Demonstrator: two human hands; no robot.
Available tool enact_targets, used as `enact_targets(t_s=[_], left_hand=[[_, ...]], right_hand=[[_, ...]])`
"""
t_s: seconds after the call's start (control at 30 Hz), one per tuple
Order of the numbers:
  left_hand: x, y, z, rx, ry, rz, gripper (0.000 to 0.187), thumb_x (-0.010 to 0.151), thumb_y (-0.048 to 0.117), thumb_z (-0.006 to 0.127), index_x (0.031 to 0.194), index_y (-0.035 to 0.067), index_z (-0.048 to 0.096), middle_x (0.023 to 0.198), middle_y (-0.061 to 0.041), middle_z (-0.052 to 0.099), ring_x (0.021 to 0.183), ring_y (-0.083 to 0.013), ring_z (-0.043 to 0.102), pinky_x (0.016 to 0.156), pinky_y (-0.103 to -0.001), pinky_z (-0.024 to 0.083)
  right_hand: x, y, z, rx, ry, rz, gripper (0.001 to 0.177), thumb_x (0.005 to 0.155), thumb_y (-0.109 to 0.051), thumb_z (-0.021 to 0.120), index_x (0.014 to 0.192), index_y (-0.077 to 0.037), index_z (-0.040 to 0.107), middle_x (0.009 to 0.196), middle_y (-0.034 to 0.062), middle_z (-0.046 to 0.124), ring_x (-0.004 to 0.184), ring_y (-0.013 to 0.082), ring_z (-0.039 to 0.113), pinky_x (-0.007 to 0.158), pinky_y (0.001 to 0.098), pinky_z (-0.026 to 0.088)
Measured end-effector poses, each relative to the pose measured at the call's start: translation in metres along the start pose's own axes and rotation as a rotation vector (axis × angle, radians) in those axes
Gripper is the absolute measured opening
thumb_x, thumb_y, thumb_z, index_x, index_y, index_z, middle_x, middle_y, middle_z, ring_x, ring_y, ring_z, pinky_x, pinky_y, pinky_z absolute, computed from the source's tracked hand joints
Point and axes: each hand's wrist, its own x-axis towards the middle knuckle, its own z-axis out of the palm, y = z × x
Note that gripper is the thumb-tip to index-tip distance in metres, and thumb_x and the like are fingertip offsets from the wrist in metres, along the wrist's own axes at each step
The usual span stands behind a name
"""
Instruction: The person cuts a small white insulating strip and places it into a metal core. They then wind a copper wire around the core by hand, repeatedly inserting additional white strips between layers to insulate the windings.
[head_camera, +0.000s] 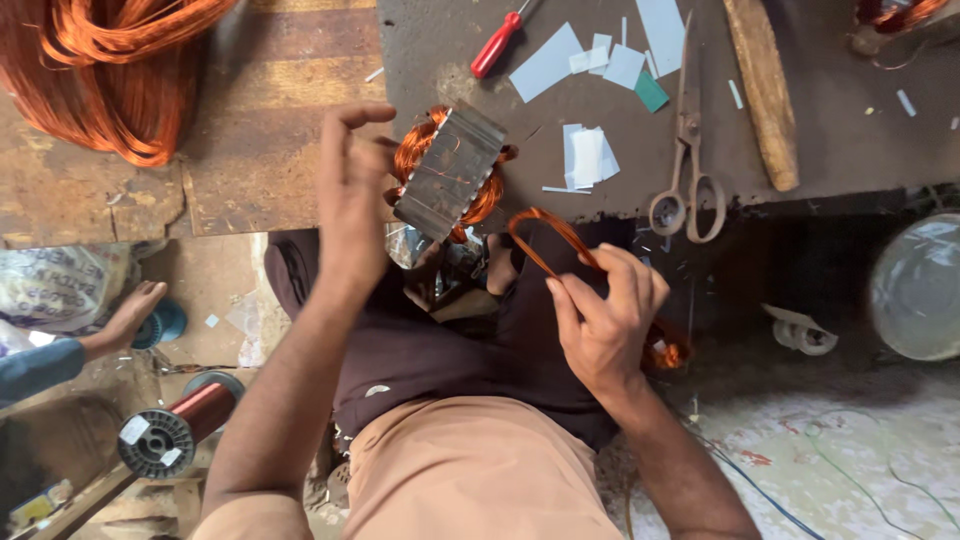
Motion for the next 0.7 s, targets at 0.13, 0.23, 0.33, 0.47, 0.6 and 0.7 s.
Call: enact_targets(t_s=[0.13, 0.23, 0.33, 0.47, 0.6, 0.7], left_hand=[[0.026, 0.001, -0.039, 0.046, -0.049, -0.103, 0.013, 0.108, 0.010, 0.068, 0.109, -0.003, 0.070, 0.094, -0.003, 0.068, 0.090, -0.0082, 0.061, 0.081, -0.022, 0.049], [0.048, 0.009, -0.049, 0.372, -0.400, -0.279, 0.021, 0.093, 0.004, 0.070, 0.114, 0.003, 0.074, 0.084, -0.003, 0.070, 0.068, -0.0090, 0.060, 0.057, -0.023, 0.046], [0.074, 0.014, -0.040, 0.495, -0.587, -0.340, 0.041, 0.083, -0.005, 0.072, 0.120, 0.011, 0.074, 0.092, 0.001, 0.075, 0.069, -0.0049, 0.065, 0.057, -0.022, 0.053], [0.084, -0.013, -0.030, 0.404, -0.657, -0.249, 0.025, 0.093, -0.003, 0.074, 0.115, 0.008, 0.077, 0.098, -0.002, 0.078, 0.077, -0.0056, 0.069, 0.068, -0.023, 0.057], [0.083, -0.046, -0.040, 0.212, -0.601, 0.044, 0.012, 0.103, -0.006, 0.073, 0.112, 0.002, 0.075, 0.099, -0.002, 0.074, 0.089, -0.0057, 0.067, 0.082, -0.024, 0.056], [0.084, -0.051, -0.048, 0.135, -0.584, 0.040, 0.008, 0.106, -0.005, 0.072, 0.110, 0.001, 0.074, 0.101, 0.000, 0.074, 0.092, -0.0061, 0.069, 0.087, -0.025, 0.059]], right_hand=[[0.029, -0.005, 0.019, -0.037, 0.030, -0.103, 0.014, 0.089, -0.019, 0.084, 0.095, -0.008, 0.076, 0.118, 0.0110, 0.064, 0.120, 0.0307, 0.058, 0.101, 0.0481, 0.036], [0.046, -0.008, 0.037, -0.043, 0.059, -0.194, 0.013, 0.094, -0.020, 0.082, 0.100, -0.009, 0.077, 0.119, 0.0099, 0.062, 0.120, 0.0289, 0.056, 0.101, 0.0476, 0.034], [0.061, -0.007, 0.049, -0.056, 0.069, -0.261, 0.012, 0.094, -0.018, 0.080, 0.101, -0.009, 0.077, 0.119, 0.0082, 0.062, 0.120, 0.0269, 0.055, 0.100, 0.0465, 0.032], [0.073, -0.001, 0.062, -0.096, 0.073, -0.292, 0.011, 0.091, -0.017, 0.080, 0.093, -0.008, 0.074, 0.117, 0.0059, 0.061, 0.116, 0.0253, 0.055, 0.097, 0.0464, 0.031], [0.073, 0.002, 0.067, -0.026, 0.119, -0.258, 0.011, 0.095, -0.015, 0.081, 0.099, -0.006, 0.075, 0.116, 0.0039, 0.061, 0.109, 0.0234, 0.055, 0.095, 0.0450, 0.033], [0.071, 0.006, 0.065, 0.027, 0.135, -0.266, 0.015, 0.094, -0.014, 0.083, 0.104, -0.005, 0.077, 0.113, 0.0043, 0.061, 0.104, 0.0235, 0.056, 0.092, 0.0441, 0.036]])
